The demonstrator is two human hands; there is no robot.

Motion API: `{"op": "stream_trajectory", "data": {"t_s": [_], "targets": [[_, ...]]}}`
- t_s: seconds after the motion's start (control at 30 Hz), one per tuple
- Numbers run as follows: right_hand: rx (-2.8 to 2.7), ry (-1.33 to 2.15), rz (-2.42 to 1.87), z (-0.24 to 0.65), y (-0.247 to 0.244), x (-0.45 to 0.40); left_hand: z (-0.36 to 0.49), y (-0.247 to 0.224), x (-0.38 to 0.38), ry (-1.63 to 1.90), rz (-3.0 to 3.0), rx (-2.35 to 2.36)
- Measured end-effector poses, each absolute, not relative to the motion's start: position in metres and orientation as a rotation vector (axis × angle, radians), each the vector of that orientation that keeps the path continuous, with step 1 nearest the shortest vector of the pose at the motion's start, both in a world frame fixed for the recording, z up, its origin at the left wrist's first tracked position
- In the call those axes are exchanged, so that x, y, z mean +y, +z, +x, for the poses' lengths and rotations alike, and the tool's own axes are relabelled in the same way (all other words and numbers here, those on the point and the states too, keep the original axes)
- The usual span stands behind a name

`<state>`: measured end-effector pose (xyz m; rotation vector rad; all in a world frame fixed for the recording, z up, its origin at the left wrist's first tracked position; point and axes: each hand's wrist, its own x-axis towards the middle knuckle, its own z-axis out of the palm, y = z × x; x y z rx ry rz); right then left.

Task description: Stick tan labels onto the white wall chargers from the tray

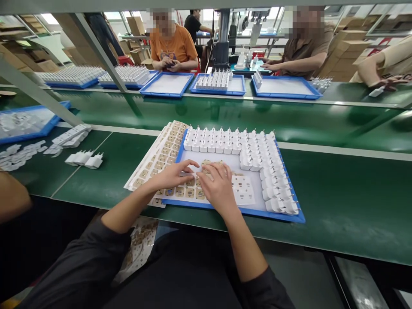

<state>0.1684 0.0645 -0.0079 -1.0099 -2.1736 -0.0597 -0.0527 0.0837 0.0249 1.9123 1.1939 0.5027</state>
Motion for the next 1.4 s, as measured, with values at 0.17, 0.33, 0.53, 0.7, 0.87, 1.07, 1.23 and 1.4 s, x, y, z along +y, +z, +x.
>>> {"op": "stream_trajectory", "data": {"t_s": [0.17,0.33,0.53,0.7,0.87,1.07,1.23,1.4], "targets": [[-2.183,0.059,-0.96,0.162,-0.009,0.068,-0.05,0.025,0.085,0.553,1.852,1.14],[-2.2,0.145,-0.941,0.166,-0.009,0.069,-0.05,0.025,0.086,0.594,1.818,1.145],[-2.185,0.206,-0.916,0.165,-0.008,0.071,-0.045,0.031,0.084,0.573,1.853,1.199],[-2.108,0.282,-0.818,0.177,-0.006,0.065,-0.049,0.022,0.095,0.494,1.904,1.237],[-1.804,0.565,-0.862,0.205,-0.013,0.052,-0.051,0.016,0.106,0.339,2.248,1.435],[-1.691,0.584,-0.93,0.215,-0.027,0.046,0.007,0.043,0.124,0.355,2.739,1.341],[-1.698,0.513,-0.916,0.215,-0.026,0.045,0.093,0.033,0.152,0.381,2.856,1.308],[-1.663,0.569,-0.905,0.217,-0.027,0.044,0.136,0.004,0.163,0.529,2.888,1.337]]}}
